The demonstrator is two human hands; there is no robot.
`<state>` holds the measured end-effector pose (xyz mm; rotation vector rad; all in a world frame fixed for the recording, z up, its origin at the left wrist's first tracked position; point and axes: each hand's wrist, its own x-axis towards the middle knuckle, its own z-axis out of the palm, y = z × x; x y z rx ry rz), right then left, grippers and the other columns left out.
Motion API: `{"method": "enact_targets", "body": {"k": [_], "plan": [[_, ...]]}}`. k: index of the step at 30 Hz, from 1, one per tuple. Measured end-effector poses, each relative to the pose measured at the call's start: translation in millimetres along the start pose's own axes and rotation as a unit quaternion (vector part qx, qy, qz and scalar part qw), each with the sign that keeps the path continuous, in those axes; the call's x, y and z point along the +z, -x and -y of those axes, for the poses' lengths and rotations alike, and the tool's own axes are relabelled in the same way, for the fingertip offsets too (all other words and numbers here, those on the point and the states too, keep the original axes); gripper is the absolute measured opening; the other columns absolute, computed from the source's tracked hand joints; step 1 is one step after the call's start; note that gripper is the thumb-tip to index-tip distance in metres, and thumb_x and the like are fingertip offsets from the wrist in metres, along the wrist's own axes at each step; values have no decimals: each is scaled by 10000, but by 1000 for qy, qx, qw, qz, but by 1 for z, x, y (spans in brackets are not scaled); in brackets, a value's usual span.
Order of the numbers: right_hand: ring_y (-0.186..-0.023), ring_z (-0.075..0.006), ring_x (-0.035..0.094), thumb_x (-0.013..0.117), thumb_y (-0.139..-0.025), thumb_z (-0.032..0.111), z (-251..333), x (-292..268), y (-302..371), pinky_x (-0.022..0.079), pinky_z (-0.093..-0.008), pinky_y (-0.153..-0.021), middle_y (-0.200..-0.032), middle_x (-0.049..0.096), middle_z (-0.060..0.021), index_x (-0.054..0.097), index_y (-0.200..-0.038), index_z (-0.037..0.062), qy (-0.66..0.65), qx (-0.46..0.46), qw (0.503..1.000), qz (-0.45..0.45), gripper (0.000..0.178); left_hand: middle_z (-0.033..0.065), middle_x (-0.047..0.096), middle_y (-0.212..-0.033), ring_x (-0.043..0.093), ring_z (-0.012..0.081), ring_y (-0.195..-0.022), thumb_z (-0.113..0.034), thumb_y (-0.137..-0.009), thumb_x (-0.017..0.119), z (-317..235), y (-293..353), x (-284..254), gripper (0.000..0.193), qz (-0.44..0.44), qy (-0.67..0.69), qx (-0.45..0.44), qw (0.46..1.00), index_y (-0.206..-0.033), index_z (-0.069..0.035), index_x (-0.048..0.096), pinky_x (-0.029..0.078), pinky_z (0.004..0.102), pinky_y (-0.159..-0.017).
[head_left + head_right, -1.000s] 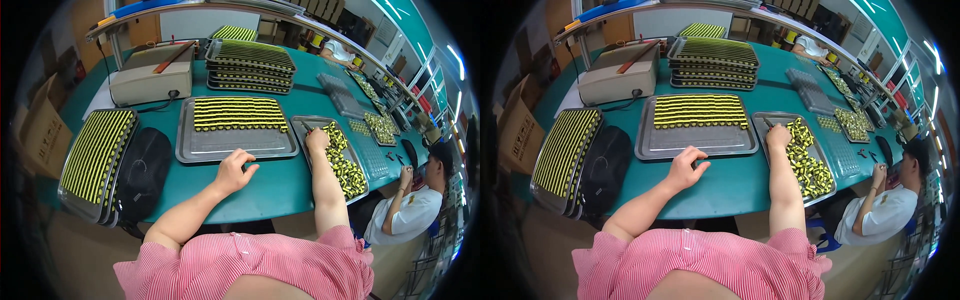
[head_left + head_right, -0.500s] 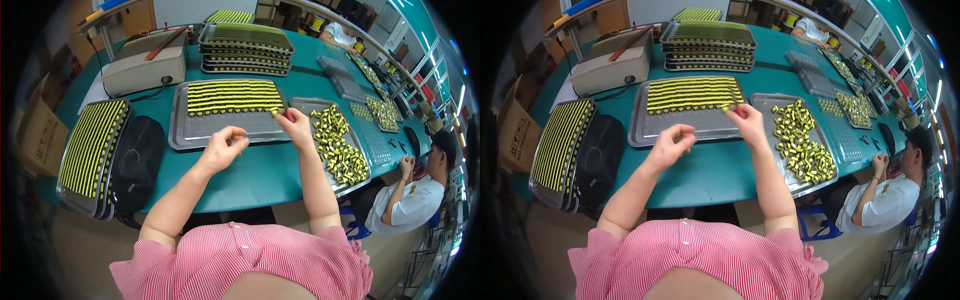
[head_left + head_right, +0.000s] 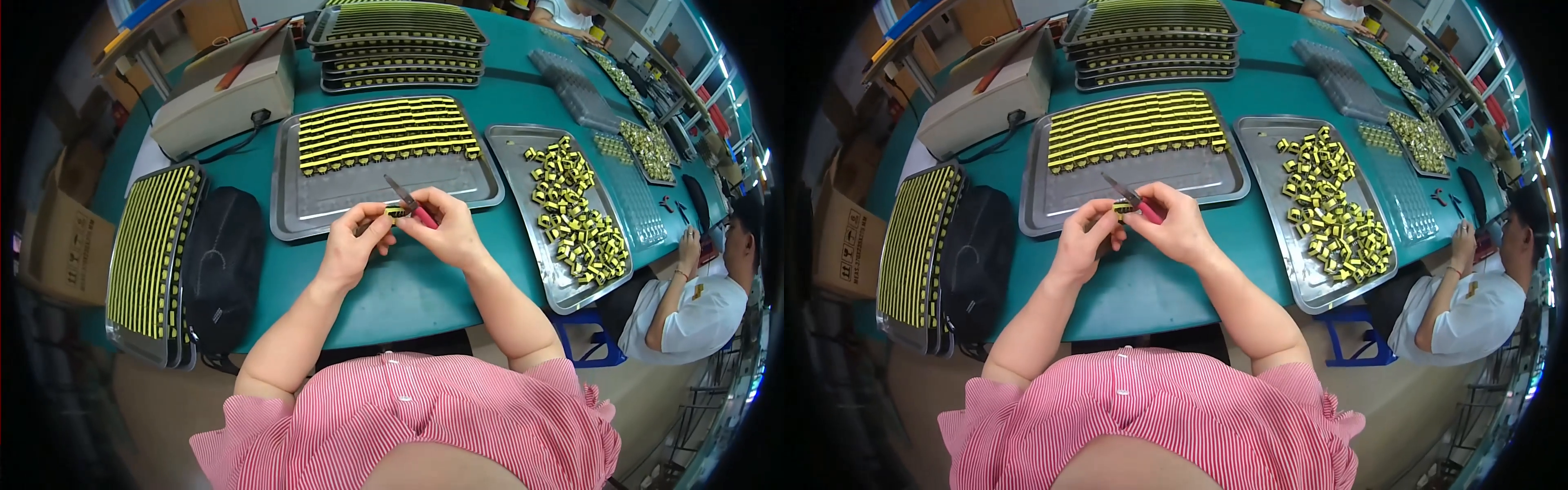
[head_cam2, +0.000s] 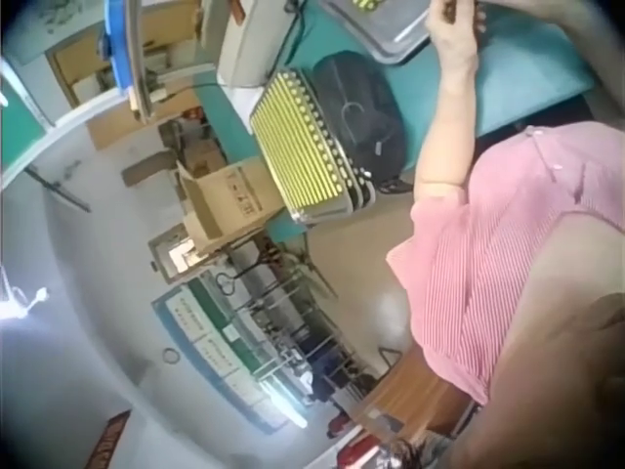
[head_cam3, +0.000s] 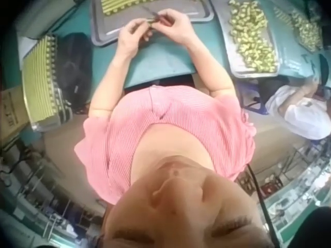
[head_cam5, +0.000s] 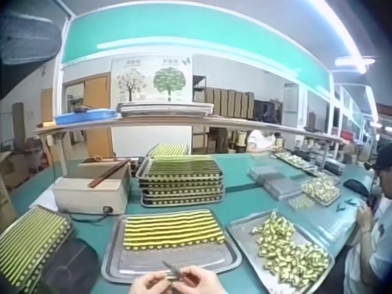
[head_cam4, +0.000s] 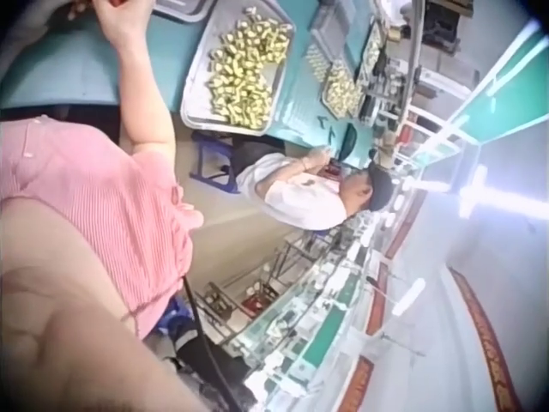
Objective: The person trims and processes small electronic components using pliers, placing the finished components into a metal tray.
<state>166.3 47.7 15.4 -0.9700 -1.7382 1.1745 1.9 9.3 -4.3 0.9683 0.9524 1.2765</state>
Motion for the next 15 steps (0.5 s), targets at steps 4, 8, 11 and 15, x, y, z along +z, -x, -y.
{"method": "enact_targets", "body": {"k": [4, 8, 11, 15], "plan": [[-784, -68, 538, 659, -750, 34, 3, 3, 2, 444, -208, -716, -864, 586, -26, 561, -955, -4, -85, 20, 996, -6, 231, 44, 571, -850, 555, 100, -716, -124, -829, 601, -2, 2, 1, 287, 11, 30, -4, 999, -1066, 23, 530, 437, 211, -573], [-762, -73, 542, 661, -752, 77, 0, 7, 2, 450, -216, -696, -848, 592, -25, 569, -964, -5, -119, 46, 992, -1, 245, 39, 551, -864, 527, 95, -727, -69, -793, 627, -5, 4, 7, 313, -22, -15, 44, 999, -1075, 24, 532, 440, 212, -631], [-724, -70, 541, 675, -742, 114, 3, 3, 2, 446, -208, -642, -840, 598, -23, 583, -969, 3, -194, 103, 975, 19, 269, 35, 536, -871, 518, 88, -723, -35, -757, 653, -3, 4, 6, 321, -51, -150, 135, 978, -1055, 17, 544, 444, 211, -653], [-703, -59, 534, 675, -742, 126, 1, -1, 1, 420, -188, -592, -838, 597, -13, 592, -985, 6, -231, 158, 958, 57, 283, 22, 513, -858, 518, 77, -716, -34, -703, 707, -5, 7, 12, 317, -65, -274, 226, 933, -980, 6, 560, 448, 205, -637]]}}
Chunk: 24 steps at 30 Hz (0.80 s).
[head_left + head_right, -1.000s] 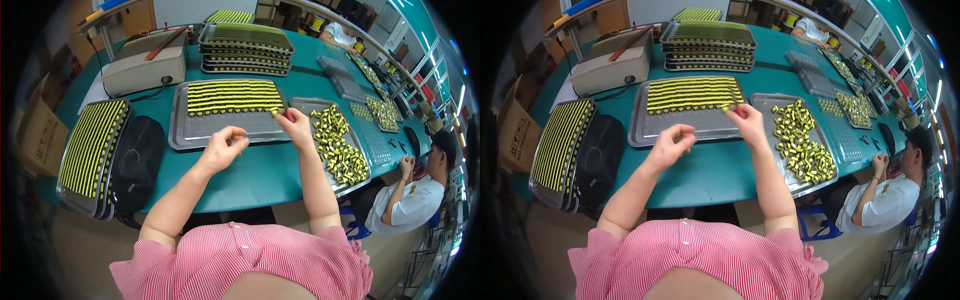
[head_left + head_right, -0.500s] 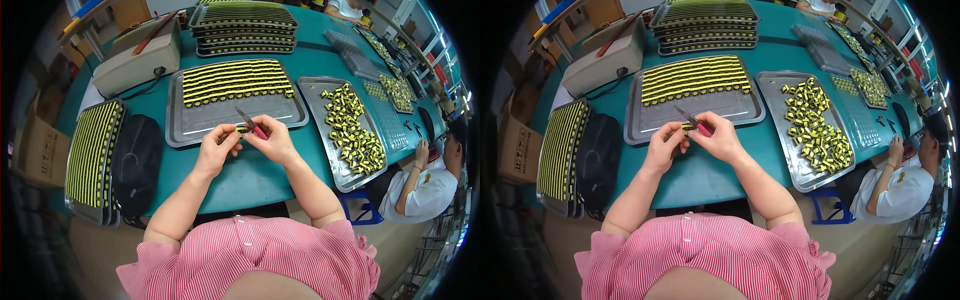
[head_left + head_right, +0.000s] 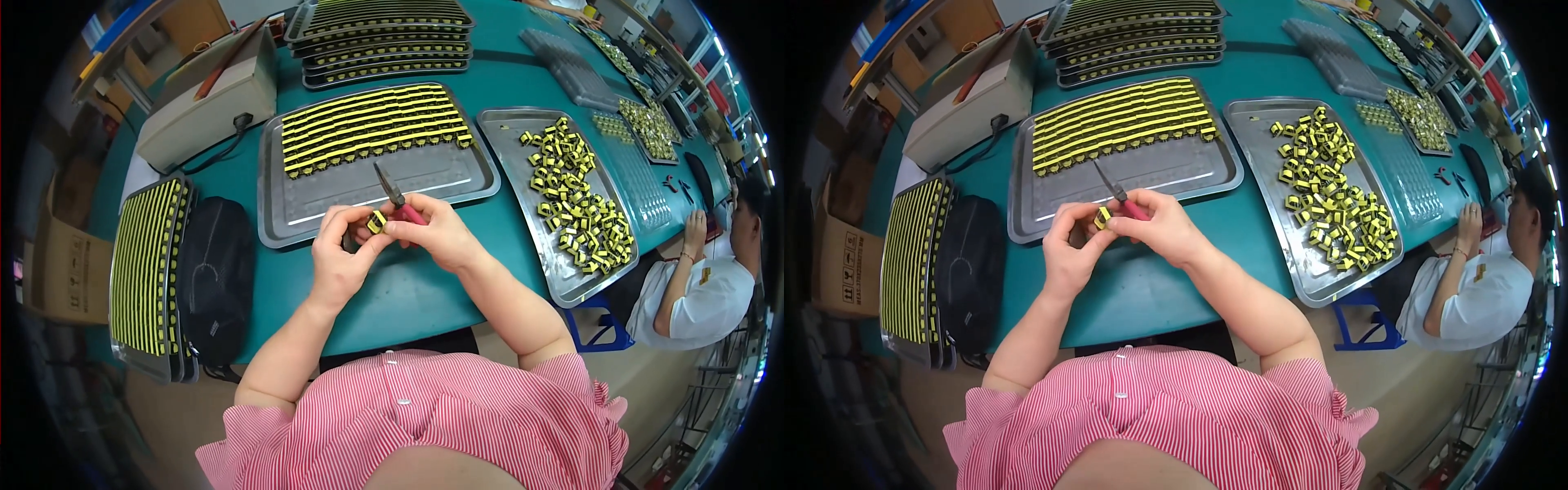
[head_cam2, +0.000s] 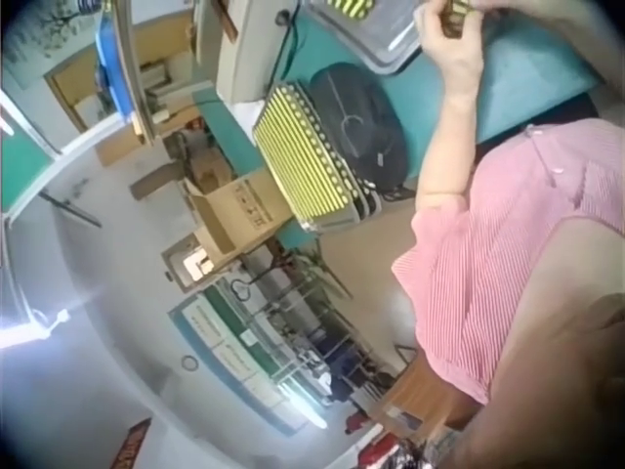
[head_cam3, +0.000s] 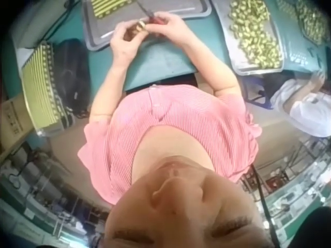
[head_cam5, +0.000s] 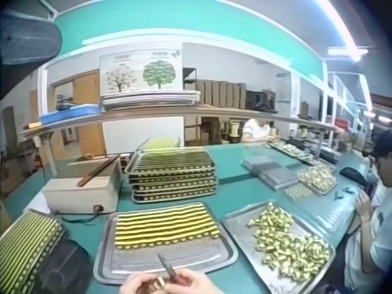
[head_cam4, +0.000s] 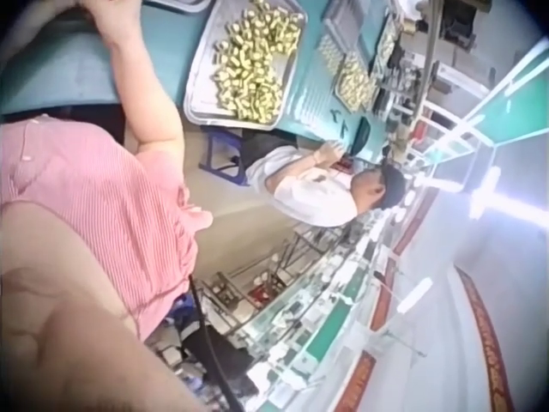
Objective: The person trims and processes small electronic components using pliers, placing the finished components into a metal tray.
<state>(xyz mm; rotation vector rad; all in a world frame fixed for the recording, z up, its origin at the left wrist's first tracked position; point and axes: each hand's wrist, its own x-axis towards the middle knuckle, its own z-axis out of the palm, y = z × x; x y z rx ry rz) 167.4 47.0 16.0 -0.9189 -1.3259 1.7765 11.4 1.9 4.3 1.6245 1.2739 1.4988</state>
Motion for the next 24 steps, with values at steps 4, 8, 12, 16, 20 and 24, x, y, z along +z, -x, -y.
{"method": "enact_targets", "body": {"k": [4, 8, 12, 16, 20, 24], "plan": [[-694, -58, 540, 674, -743, 132, -1, -1, 1, 412, -182, -568, -826, 598, -9, 591, -992, 11, -25, 11, 1000, 13, 290, 20, 506, -844, 520, 80, -701, -36, -689, 722, 7, 3, -1, 308, 11, -18, 7, 1000, -945, 4, 553, 443, 201, -619], [-668, -70, 547, 664, -744, 122, -2, -3, 1, 412, -188, -544, -807, 597, -14, 567, -1023, 20, -62, 20, 998, 13, 313, 13, 524, -818, 514, 77, -683, -78, -777, 655, 1, 2, -4, 208, 24, 95, -68, 993, -938, -1, 549, 438, 202, -602], [-639, -109, 533, 614, -773, 78, 4, -6, 3, 417, -223, -558, -809, 578, -40, 492, -1119, 6, -57, 19, 998, 37, 374, 26, 558, -850, 521, 75, -715, -105, -835, 593, 6, 1, -11, 204, 80, 189, -129, 970, -999, -1, 528, 437, 211, -610], [-643, -109, 533, 603, -777, 73, 1, -11, 1, 419, -225, -559, -815, 574, -45, 481, -1130, 11, -80, 13, 995, 63, 378, 48, 569, -894, 542, 100, -762, -66, -812, 609, 2, -1, -13, 300, 175, 244, -172, 938, -1083, 6, 503, 449, 226, -670], [-636, -86, 541, 647, -759, 118, 3, -7, 2, 425, -207, -525, -759, 573, -19, 516, -1056, 21, -86, 19, 994, 60, 339, 64, 575, -923, 562, 126, -816, -54, -791, 626, -13, -3, -10, 332, 180, 282, -160, 929, -1090, 20, 503, 452, 252, -772], [-643, -103, 541, 640, -764, 133, -1, -5, 0, 437, -223, -586, -759, 578, -29, 572, -966, 14, 168, -78, 981, -60, 243, 59, 584, -939, 544, 110, -785, -73, -763, 642, 2, -2, -13, 317, 113, 227, -162, 954, -1050, 3, 529, 435, 209, -653]]}}
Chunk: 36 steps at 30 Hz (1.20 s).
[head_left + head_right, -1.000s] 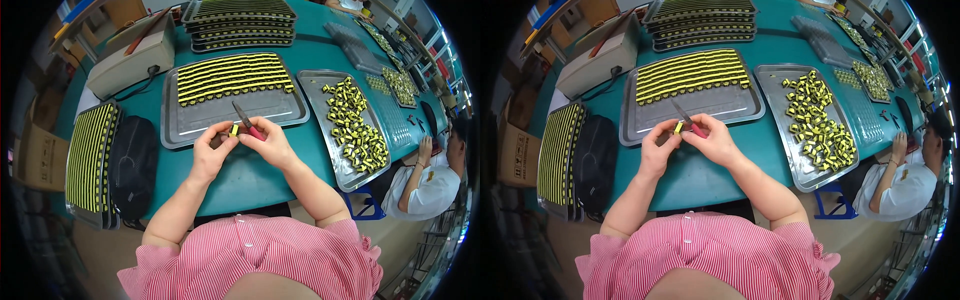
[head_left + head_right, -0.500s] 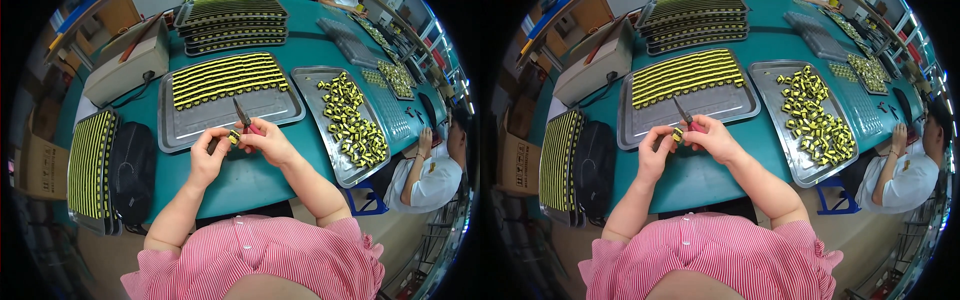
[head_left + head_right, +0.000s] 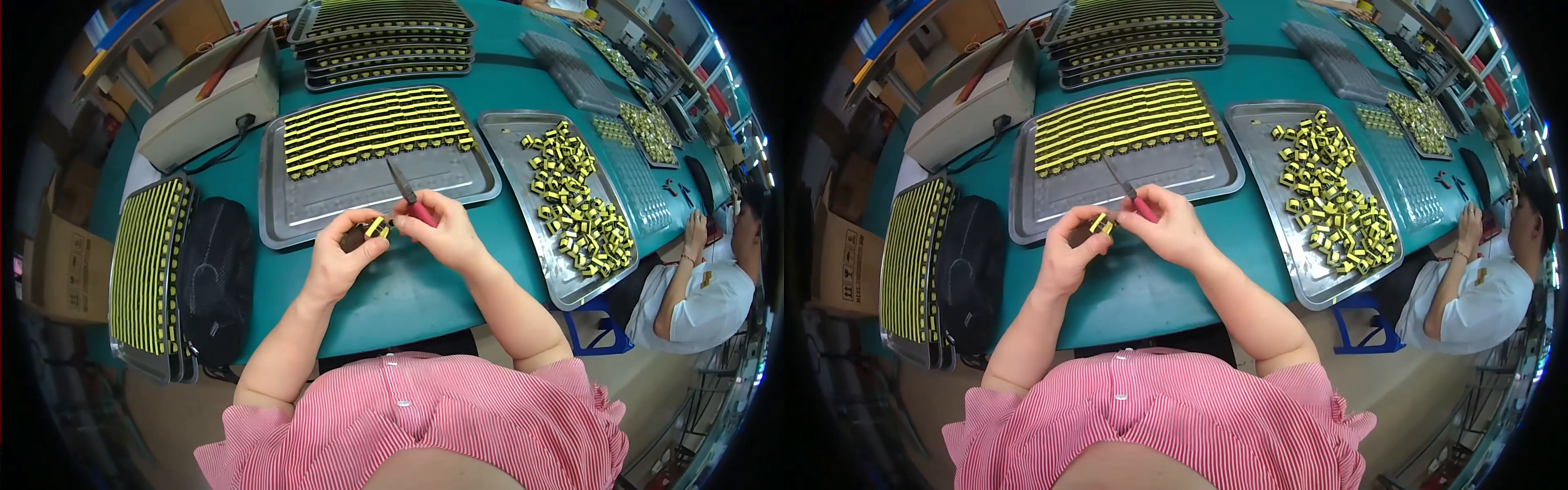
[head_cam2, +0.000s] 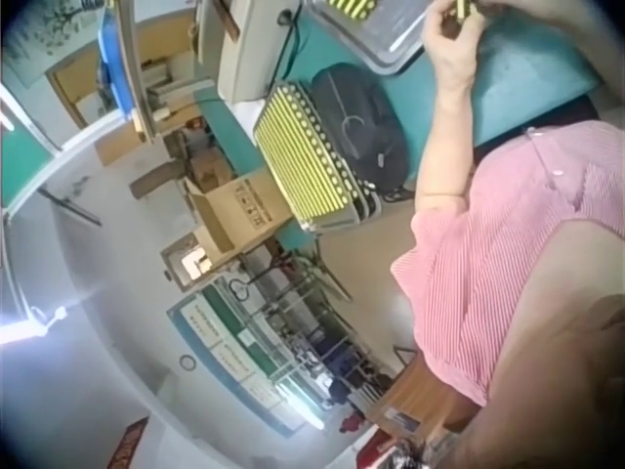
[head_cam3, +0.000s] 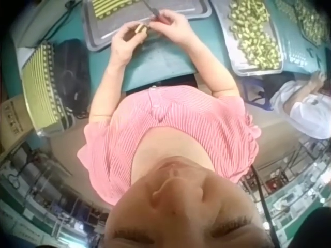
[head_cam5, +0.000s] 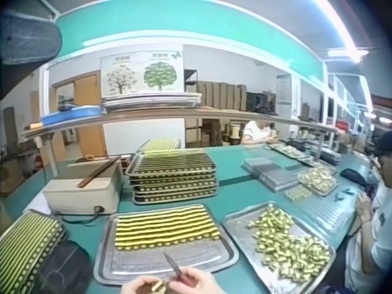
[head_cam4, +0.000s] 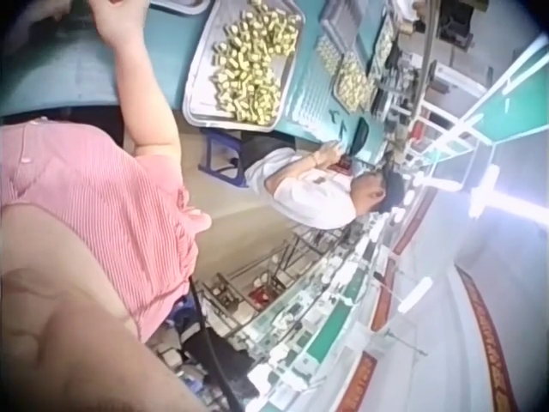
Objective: The person trims and processes small electronic components using pliers, placing the finished components into a metal tray.
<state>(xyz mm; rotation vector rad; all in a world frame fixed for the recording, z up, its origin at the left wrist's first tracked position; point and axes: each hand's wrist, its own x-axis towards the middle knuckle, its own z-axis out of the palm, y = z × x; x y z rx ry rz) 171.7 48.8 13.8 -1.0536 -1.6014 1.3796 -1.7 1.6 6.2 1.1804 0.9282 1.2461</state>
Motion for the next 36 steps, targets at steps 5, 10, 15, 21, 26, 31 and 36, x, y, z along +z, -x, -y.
{"method": "enact_targets", "body": {"k": [5, 10, 15, 21, 26, 31, 36], "plan": [[-621, -157, 568, 689, -696, 140, 10, 2, 5, 459, -247, -583, -715, 576, -72, 587, -843, 14, 202, -154, 960, -115, 218, 110, 601, -986, 567, 122, -763, -66, -770, 629, -6, -1, -3, 306, -32, -8, 8, 999, -1041, 19, 516, 451, 217, -647], [-592, -188, 580, 732, -634, 112, 8, -1, 8, 467, -287, -531, -717, 593, -69, 587, -775, 38, 313, -243, 907, -142, 215, 82, 599, -947, 552, 108, -758, -69, -775, 633, -9, -1, -5, 321, -72, -48, 64, 994, -1060, 20, 517, 444, 213, -645], [-580, -180, 567, 729, -616, 98, 10, -1, 9, 459, -285, -519, -695, 581, -50, 585, -749, 59, 337, -266, 890, -154, 200, 61, 590, -928, 538, 94, -775, -64, -770, 642, -10, 0, -7, 325, -85, -44, 82, 992, -1060, 21, 521, 433, 208, -671], [-614, -193, 567, 728, -601, 86, 13, -3, 9, 459, -293, -536, -693, 569, -43, 579, -750, 66, 355, -282, 878, -155, 211, 27, 562, -907, 512, 81, -807, -58, -765, 652, -11, 0, -6, 312, -89, -60, 102, 989, -1042, 16, 529, 408, 205, -725], [-626, -200, 569, 730, -593, 80, 13, -2, 10, 461, -298, -542, -702, 570, -44, 577, -756, 64, 357, -287, 876, -150, 224, 5, 537, -879, 502, 74, -798, -54, -755, 665, -13, 1, -5, 315, -97, -65, 108, 987, -1034, 7, 532, 399, 201, -716], [-629, -205, 566, 727, -588, 75, 13, -2, 10, 457, -303, -543, -698, 567, -44, 573, -749, 68, 364, -291, 872, -148, 224, 5, 538, -876, 501, 72, -791, -44, -749, 668, -13, 1, -5, 315, -100, -69, 102, 987, -1029, 6, 533, 399, 199, -709], [-620, -207, 561, 729, -579, 76, 14, -2, 10, 451, -305, -535, -692, 565, -44, 571, -744, 70, 369, -294, 868, -151, 229, 10, 525, -834, 487, 59, -734, 36, -734, 657, -14, 0, -2, 299, -106, -71, 119, 985, -1002, 16, 524, 413, 185, -643]]}}
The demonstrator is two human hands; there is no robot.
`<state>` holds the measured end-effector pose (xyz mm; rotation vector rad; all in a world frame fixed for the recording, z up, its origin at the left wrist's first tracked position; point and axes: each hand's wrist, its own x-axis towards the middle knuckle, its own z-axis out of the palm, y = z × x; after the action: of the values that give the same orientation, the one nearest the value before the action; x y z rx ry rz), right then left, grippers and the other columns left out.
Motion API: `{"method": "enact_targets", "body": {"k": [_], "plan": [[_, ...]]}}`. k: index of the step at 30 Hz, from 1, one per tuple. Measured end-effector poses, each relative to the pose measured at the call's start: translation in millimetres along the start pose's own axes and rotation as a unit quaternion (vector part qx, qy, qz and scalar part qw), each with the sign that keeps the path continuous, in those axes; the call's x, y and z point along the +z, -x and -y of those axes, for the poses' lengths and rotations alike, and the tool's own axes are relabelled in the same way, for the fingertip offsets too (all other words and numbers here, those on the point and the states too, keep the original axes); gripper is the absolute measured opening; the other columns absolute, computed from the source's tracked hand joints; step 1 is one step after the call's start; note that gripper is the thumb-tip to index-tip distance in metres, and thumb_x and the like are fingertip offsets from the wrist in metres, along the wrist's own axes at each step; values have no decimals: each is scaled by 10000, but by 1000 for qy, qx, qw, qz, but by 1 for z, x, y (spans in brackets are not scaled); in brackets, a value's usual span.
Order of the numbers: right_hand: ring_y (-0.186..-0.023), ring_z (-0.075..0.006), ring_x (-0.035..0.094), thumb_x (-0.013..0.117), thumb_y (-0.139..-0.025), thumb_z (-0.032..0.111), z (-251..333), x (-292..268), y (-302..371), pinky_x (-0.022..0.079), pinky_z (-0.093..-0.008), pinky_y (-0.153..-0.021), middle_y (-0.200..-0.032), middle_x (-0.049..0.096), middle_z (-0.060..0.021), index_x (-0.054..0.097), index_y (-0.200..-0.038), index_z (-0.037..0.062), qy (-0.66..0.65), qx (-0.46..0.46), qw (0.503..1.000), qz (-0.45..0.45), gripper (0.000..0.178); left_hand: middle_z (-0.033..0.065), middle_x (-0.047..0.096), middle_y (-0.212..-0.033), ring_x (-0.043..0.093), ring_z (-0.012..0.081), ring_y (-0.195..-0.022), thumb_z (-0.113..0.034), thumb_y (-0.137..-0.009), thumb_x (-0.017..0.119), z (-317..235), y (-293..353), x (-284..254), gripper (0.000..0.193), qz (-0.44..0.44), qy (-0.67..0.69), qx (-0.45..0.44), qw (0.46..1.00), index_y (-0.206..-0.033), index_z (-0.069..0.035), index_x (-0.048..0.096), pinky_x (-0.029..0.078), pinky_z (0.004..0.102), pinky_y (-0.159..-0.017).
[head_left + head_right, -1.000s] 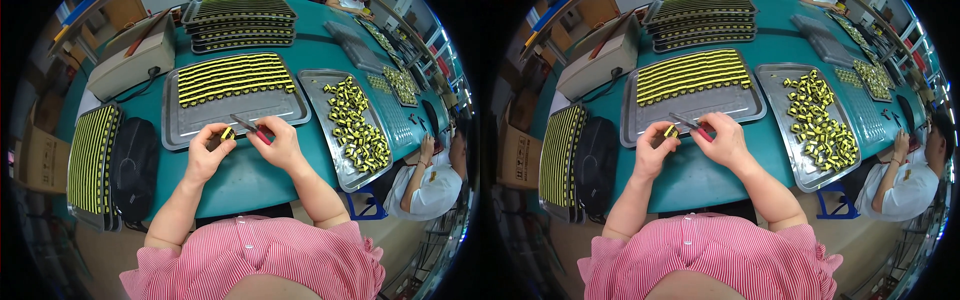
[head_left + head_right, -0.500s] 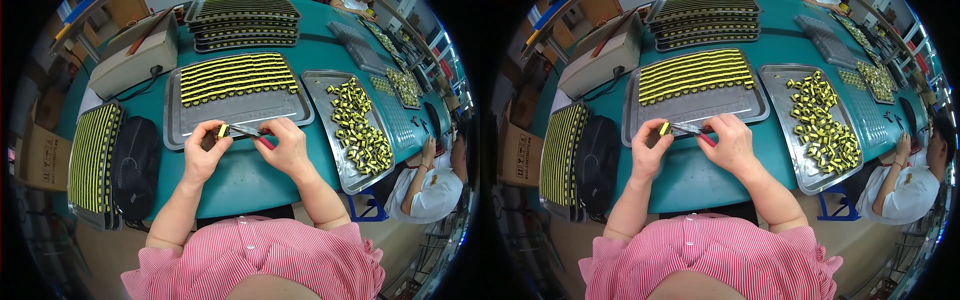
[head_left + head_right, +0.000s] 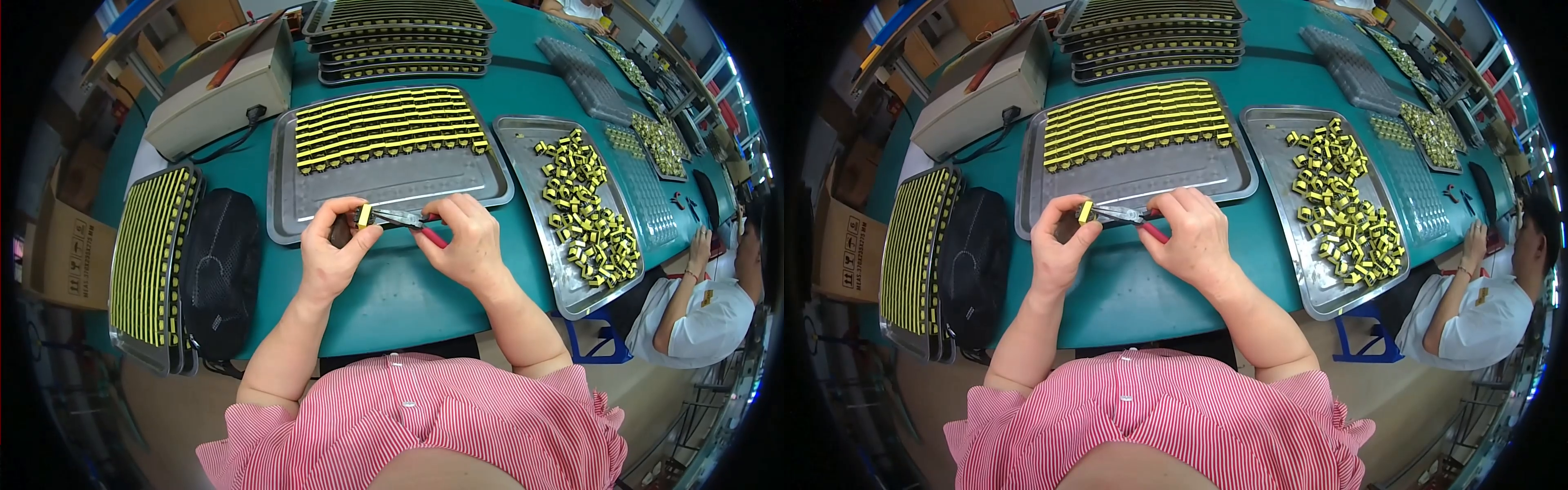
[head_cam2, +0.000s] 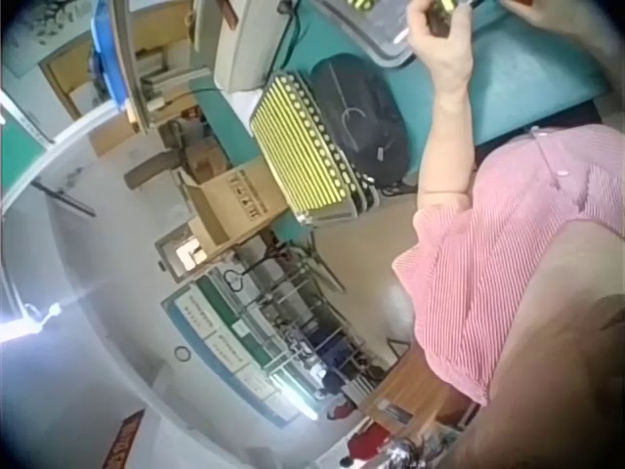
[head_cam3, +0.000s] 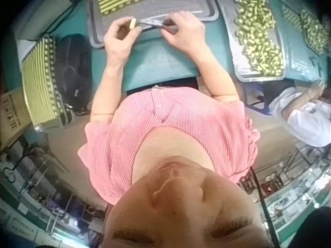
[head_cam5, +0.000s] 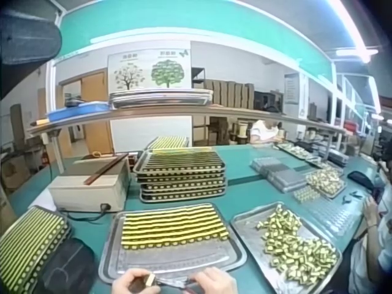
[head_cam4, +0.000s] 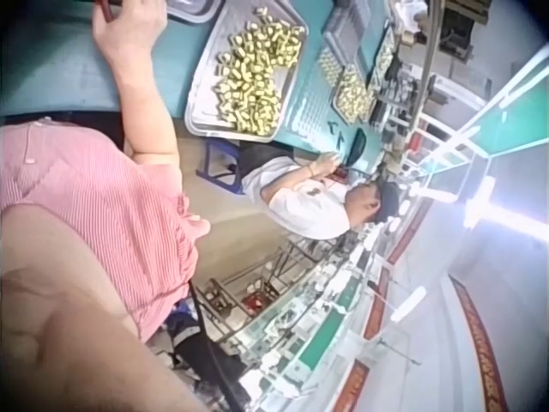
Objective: The person trims and processes small electronic components using pliers, placing the finished components into a metal tray.
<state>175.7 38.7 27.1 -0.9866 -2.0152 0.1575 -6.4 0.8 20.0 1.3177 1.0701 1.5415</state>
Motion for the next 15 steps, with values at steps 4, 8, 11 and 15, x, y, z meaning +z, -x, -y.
{"method": "enact_targets", "body": {"k": [4, 8, 11, 15], "plan": [[-587, -205, 554, 736, -566, 79, 1, 0, 2, 444, -305, -509, -673, 562, -44, 573, -738, 72, 13, 11, 1000, 1, 237, 4, 527, -820, 485, 57, -726, 28, -734, 662, 0, 1, 0, 296, -6, -32, 3, 999, -996, 10, 526, 409, 184, -639], [-560, -201, 546, 741, -560, 79, 1, 3, 4, 436, -303, -484, -653, 558, -45, 576, -738, 72, 16, 3, 1000, -23, 243, 1, 527, -815, 484, 58, -720, 11, -737, 670, 2, 1, 1, 291, -11, -26, 14, 1000, -992, 8, 528, 407, 188, -632], [-552, -195, 544, 751, -560, 86, 2, 3, 6, 432, -298, -472, -643, 555, -47, 580, -738, 72, 22, 13, 999, -26, 247, 1, 533, -820, 486, 59, -716, -13, -749, 672, 4, 1, 4, 282, -16, 2, 16, 1000, -992, 8, 529, 407, 191, -629], [-549, -190, 544, 763, -567, 104, 4, 5, 6, 432, -295, -472, -638, 554, -47, 582, -732, 67, 23, 22, 999, -24, 247, 5, 542, -827, 492, 61, -719, -42, -768, 663, 8, 3, 3, 271, -22, 13, 5, 1000, -998, 9, 529, 407, 195, -636]]}}
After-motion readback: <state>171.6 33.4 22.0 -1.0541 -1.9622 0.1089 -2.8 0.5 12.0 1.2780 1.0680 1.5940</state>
